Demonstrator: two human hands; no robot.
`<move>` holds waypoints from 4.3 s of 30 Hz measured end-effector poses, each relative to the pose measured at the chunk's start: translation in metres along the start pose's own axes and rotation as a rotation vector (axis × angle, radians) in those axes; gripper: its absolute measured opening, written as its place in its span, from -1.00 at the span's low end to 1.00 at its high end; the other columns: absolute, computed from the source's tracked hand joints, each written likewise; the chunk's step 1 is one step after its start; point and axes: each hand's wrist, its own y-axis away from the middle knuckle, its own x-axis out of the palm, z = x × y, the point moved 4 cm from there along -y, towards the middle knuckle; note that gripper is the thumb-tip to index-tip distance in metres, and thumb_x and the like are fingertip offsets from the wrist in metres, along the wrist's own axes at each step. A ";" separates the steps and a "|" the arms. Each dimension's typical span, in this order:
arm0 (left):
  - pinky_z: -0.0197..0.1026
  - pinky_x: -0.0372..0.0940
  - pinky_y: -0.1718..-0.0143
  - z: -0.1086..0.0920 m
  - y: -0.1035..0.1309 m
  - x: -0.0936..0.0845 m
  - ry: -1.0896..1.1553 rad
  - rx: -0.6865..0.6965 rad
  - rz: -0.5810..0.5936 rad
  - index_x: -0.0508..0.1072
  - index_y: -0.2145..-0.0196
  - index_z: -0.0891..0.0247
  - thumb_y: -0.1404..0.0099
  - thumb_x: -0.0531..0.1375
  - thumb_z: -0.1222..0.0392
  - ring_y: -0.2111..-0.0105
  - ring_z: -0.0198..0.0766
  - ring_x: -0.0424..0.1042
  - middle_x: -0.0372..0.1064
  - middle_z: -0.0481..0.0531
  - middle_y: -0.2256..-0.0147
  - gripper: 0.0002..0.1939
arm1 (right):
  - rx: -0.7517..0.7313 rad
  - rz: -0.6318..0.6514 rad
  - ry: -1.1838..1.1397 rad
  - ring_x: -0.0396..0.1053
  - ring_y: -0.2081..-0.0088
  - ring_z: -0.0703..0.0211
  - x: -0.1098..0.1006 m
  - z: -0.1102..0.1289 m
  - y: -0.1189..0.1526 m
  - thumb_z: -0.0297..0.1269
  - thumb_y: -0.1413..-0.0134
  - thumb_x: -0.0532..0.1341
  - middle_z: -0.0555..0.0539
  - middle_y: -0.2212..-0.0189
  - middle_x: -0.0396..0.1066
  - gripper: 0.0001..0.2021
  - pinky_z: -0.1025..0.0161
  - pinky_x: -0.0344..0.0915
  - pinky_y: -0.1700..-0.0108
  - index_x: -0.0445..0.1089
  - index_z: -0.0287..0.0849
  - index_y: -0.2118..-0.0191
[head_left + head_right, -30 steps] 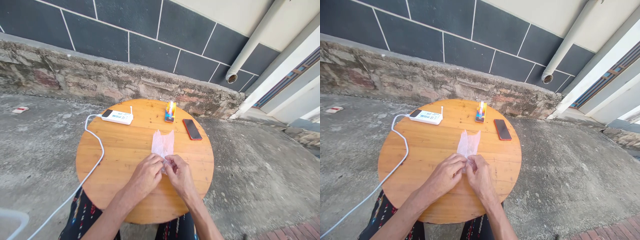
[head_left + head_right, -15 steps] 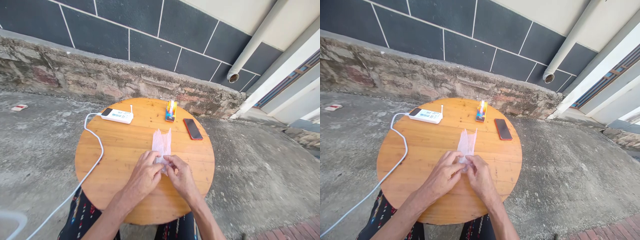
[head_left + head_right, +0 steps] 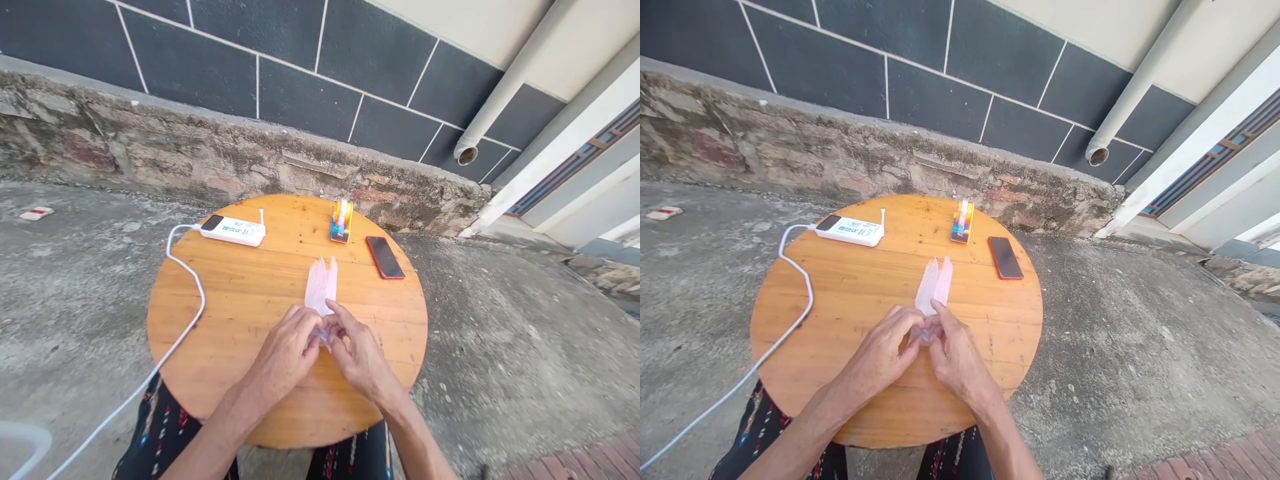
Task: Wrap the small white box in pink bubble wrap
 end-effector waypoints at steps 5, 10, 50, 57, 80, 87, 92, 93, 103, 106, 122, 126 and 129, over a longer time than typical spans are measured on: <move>-0.15 0.25 0.15 -0.003 0.002 0.001 -0.016 0.022 0.000 0.31 0.21 0.20 -0.16 0.03 0.53 0.17 -0.19 0.28 0.30 0.01 0.21 -0.69 | -0.042 0.065 0.042 0.38 0.24 0.23 -0.002 -0.001 -0.003 -0.55 -0.14 -0.03 -0.07 0.15 0.43 -0.44 0.21 0.28 0.11 -0.04 -0.15 -0.26; -0.15 0.28 0.12 -0.002 0.003 0.004 -0.070 0.046 0.016 0.37 0.14 0.20 -0.16 0.02 0.53 0.12 -0.18 0.28 0.24 0.07 0.16 -0.62 | -0.026 0.156 0.100 0.39 0.25 0.20 -0.005 -0.001 -0.010 -0.53 -0.12 0.01 -0.09 0.17 0.44 -0.41 0.20 0.29 0.13 -0.06 -0.15 -0.27; -0.08 0.31 0.09 0.003 -0.026 0.004 -0.071 -0.139 0.143 0.43 0.58 0.23 0.05 0.13 0.53 0.00 -0.09 0.31 0.34 0.07 0.07 -0.77 | -0.195 0.213 0.926 0.35 0.53 0.18 -0.035 -0.009 -0.059 -0.53 -0.13 0.05 -0.05 0.46 0.48 -0.77 0.27 0.05 0.40 0.39 -0.14 0.23; -0.12 0.29 0.08 0.005 -0.029 0.004 -0.006 -0.173 0.183 0.42 0.59 0.22 0.06 0.12 0.50 0.05 -0.13 0.32 0.37 0.03 0.10 -0.79 | -0.227 0.192 0.887 0.28 0.53 0.23 -0.036 -0.013 -0.058 -0.51 -0.20 0.02 -0.01 0.50 0.43 -0.78 0.28 0.01 0.38 0.39 -0.16 0.28; -0.23 0.20 0.13 -0.001 -0.028 0.004 0.000 -0.124 0.203 0.33 0.54 0.25 0.00 0.09 0.51 0.09 -0.21 0.25 0.31 -0.03 0.17 -0.82 | -0.096 0.360 0.547 0.35 0.37 0.29 -0.014 -0.034 -0.082 -0.52 -0.07 0.10 0.03 0.41 0.40 -0.80 0.40 0.10 0.36 0.41 -0.13 0.41; -0.26 0.20 0.15 0.002 -0.029 0.005 0.013 -0.108 0.193 0.34 0.54 0.25 0.00 0.09 0.52 0.13 -0.25 0.26 0.33 -0.05 0.24 -0.80 | -0.044 0.273 0.455 0.38 0.32 0.23 -0.023 -0.036 -0.069 -0.47 -0.16 0.03 0.02 0.35 0.45 -0.78 0.34 0.19 0.30 0.37 -0.11 0.19; -0.27 0.21 0.17 0.001 -0.029 0.005 0.013 -0.115 0.201 0.34 0.54 0.25 0.00 0.09 0.53 0.16 -0.26 0.28 0.34 -0.04 0.25 -0.80 | -0.110 0.170 0.319 0.35 0.11 0.15 -0.038 -0.027 -0.038 -0.45 -0.18 0.03 -0.04 0.16 0.44 -0.75 0.19 0.20 0.04 0.35 -0.09 0.09; -0.27 0.21 0.19 0.001 -0.029 0.005 0.009 -0.118 0.201 0.34 0.55 0.25 -0.01 0.09 0.53 0.18 -0.26 0.28 0.34 -0.04 0.27 -0.80 | -0.118 0.176 0.297 0.33 0.07 0.13 -0.039 -0.025 -0.033 -0.44 -0.17 0.06 -0.05 0.10 0.42 -0.73 0.17 0.19 0.00 0.33 -0.08 0.04; -0.26 0.21 0.19 0.000 -0.029 0.006 0.019 -0.135 0.172 0.35 0.54 0.24 -0.03 0.13 0.49 0.19 -0.27 0.29 0.34 -0.06 0.26 -0.83 | -0.110 0.198 0.199 0.22 -0.11 0.05 -0.030 -0.026 -0.009 -0.26 -0.15 0.16 -0.12 -0.11 0.27 -0.51 0.09 0.16 -0.12 0.11 -0.07 -0.19; -0.25 0.22 0.16 0.000 -0.027 0.005 0.025 -0.135 0.163 0.36 0.54 0.23 0.00 0.10 0.51 0.15 -0.25 0.29 0.34 -0.05 0.22 -0.80 | -0.119 0.201 0.247 0.17 -0.15 -0.02 -0.026 -0.031 -0.003 -0.16 -0.10 0.20 -0.20 -0.17 0.19 -0.35 0.02 0.15 -0.13 -0.03 -0.13 -0.26; -0.25 0.20 0.19 -0.007 -0.025 0.002 0.048 -0.215 0.203 0.31 0.51 0.22 -0.08 0.05 0.48 0.19 -0.26 0.31 0.35 -0.07 0.28 -0.82 | -0.182 0.060 0.409 0.28 0.08 -0.03 -0.011 -0.030 -0.001 -0.42 0.06 0.19 -0.17 0.11 0.37 -0.32 0.04 0.24 0.04 0.00 -0.14 -0.22; -0.25 0.18 0.28 -0.009 -0.018 -0.001 0.055 -0.274 0.202 0.31 0.41 0.20 -0.02 0.06 0.47 0.26 -0.25 0.31 0.33 -0.09 0.34 -0.79 | -0.118 0.121 0.366 0.29 0.10 0.00 -0.014 -0.022 0.003 -0.40 0.09 0.20 -0.13 0.14 0.38 -0.37 0.08 0.24 0.07 0.08 -0.13 -0.16; -0.26 0.17 0.27 -0.008 -0.013 -0.001 0.081 -0.297 0.226 0.34 0.40 0.20 -0.02 0.08 0.44 0.27 -0.25 0.32 0.35 -0.08 0.33 -0.80 | -0.042 0.170 0.323 0.29 0.10 0.00 -0.017 -0.018 0.005 -0.38 0.13 0.21 -0.11 0.13 0.39 -0.46 0.09 0.23 0.08 0.19 -0.11 -0.07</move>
